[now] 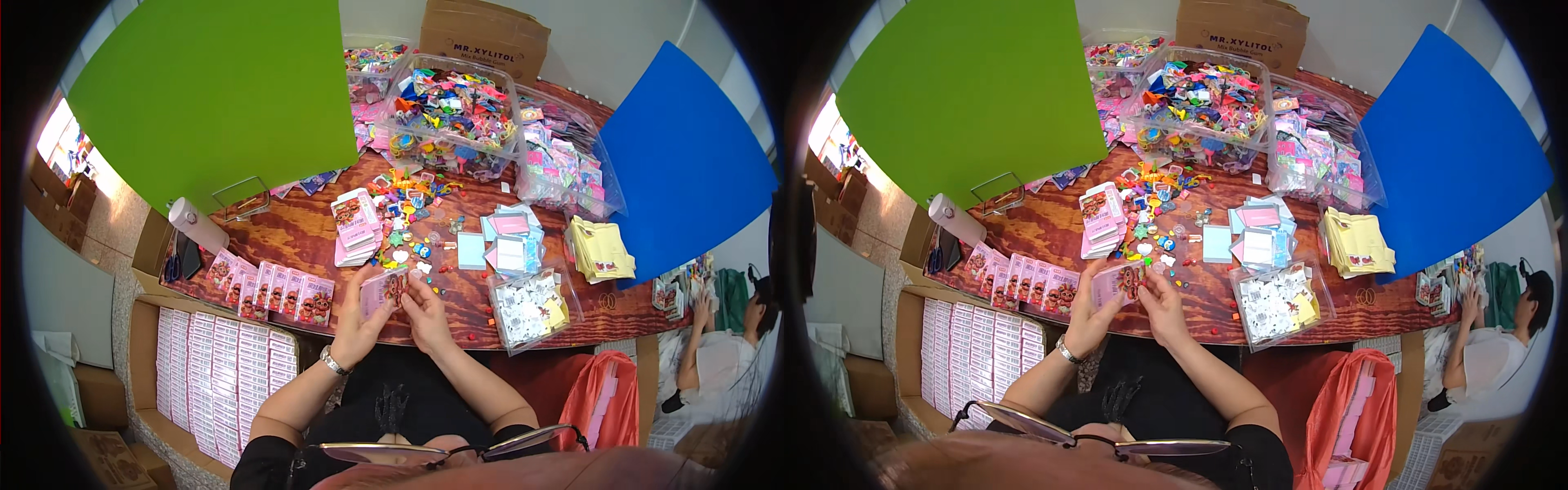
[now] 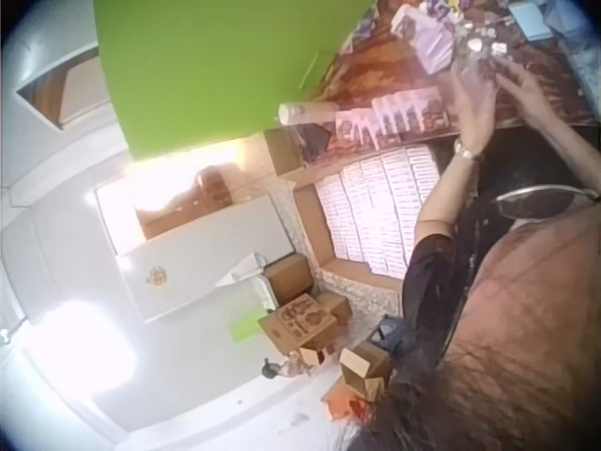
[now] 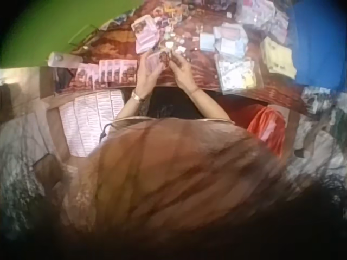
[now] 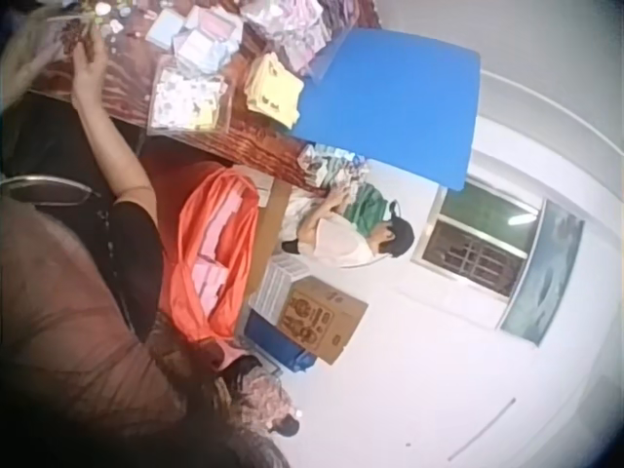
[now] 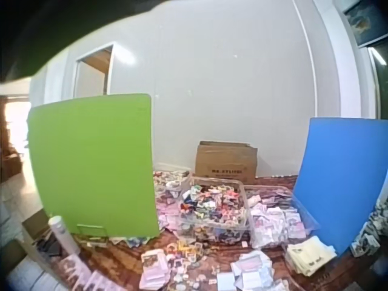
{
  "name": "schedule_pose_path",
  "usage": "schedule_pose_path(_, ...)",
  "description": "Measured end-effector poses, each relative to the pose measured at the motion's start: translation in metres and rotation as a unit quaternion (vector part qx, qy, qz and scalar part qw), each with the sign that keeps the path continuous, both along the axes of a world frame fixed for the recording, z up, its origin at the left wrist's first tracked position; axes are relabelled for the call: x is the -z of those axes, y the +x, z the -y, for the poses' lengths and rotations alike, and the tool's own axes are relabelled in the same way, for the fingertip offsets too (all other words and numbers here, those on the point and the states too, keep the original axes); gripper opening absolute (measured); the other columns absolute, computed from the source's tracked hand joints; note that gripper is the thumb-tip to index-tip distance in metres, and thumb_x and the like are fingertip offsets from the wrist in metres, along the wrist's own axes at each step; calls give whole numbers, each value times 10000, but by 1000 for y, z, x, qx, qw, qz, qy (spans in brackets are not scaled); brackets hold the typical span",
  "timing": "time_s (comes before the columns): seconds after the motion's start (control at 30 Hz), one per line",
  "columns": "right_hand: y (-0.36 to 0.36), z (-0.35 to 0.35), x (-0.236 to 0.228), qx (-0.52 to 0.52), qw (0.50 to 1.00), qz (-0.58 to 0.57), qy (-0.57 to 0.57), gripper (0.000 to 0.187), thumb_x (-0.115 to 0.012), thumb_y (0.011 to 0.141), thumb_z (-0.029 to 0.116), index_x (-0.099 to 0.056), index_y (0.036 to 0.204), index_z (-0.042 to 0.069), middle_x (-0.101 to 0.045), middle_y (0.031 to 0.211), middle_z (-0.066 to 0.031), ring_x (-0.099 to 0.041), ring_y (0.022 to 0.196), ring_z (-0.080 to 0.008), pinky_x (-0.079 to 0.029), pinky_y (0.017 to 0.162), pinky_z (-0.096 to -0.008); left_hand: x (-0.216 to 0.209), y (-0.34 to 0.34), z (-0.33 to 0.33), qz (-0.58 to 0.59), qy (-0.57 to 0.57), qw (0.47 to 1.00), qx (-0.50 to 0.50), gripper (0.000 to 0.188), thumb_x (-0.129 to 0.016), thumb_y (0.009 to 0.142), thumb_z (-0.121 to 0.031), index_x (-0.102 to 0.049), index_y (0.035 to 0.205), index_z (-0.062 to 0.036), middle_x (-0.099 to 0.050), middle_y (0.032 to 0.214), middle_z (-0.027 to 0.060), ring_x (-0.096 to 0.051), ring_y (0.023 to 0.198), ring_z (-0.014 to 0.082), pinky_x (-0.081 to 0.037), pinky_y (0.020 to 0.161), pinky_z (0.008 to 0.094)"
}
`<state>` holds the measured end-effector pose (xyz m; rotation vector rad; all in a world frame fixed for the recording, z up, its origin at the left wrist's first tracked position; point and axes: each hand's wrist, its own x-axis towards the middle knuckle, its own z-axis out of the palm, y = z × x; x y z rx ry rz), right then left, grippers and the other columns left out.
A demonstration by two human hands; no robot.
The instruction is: The person packs small items, stickers, and cards into small cardboard boxes, closes each box, and stacks the packed boxes into a larger carton.
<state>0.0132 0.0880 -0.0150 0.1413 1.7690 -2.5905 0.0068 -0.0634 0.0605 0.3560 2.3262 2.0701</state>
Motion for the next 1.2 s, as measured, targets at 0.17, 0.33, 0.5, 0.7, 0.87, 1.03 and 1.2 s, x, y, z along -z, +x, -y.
schedule_pose_path(0.17,4,-16,4,-47,946,44,-318,423,-548,1016,76,-470,1430,37,-574,1337,-81,-586,1200,-183,-501,1004,-354,-14,1,-13,93,278,940,173,1091,-704,808,59,21,1606,-110,-225,1598,167,-266,1478,251,-273,1178,385)
schedule_pose_path(0.33,5,-19,6,-81,936,58,-337,424,-559,1014,95,-478,1426,40,-573,1354,-81,-569,1237,-200,-486,1039,-388,24,-17,-11,-72,0,986,150,1228,-861,734,-104,12,1597,-72,-296,1564,182,-380,1411,260,-416,1094,376)
schedule_pose_path(0.5,23,-41,-28,-110,972,141,-154,517,-568,1019,138,-396,1499,52,-534,1411,-94,-543,1273,-194,-511,1002,-342,29,-28,-26,-35,-4,989,147,905,-903,680,-173,-397,1412,-9,-520,1335,138,-550,1210,229,-482,983,371)
schedule_pose_path(0.7,35,-165,-95,96,794,-75,595,212,-694,887,134,-703,1079,44,-710,999,-164,-690,915,-331,-546,806,-416,35,-26,-31,-34,-16,995,97,861,-954,603,-262,-448,1259,-31,-542,1135,83,-542,1045,204,-460,926,367)
schedule_pose_path(0.87,28,-227,-28,15,695,66,716,402,-812,753,365,-664,977,65,-701,895,-142,-686,845,-322,-531,734,-423,46,-20,-38,-60,-22,991,115,857,-962,612,-225,-403,1234,-38,-509,1085,63,-533,973,143,-489,830,309)
schedule_pose_path(1.03,29,-240,-27,59,794,88,599,265,-758,830,285,-665,936,61,-690,753,-115,-686,726,-309,-513,662,-406,52,-20,-37,-50,-3,991,122,859,-962,611,-232,-409,1239,-42,-509,1082,55,-535,962,134,-496,818,298)
schedule_pose_path(1.2,37,-259,-39,76,787,32,611,225,-715,876,214,-709,1050,71,-714,809,-134,-700,738,-299,-525,683,-405,55,-20,-44,-25,-5,990,135,859,-963,612,-233,-418,1248,-42,-507,1085,51,-532,969,128,-495,827,295)
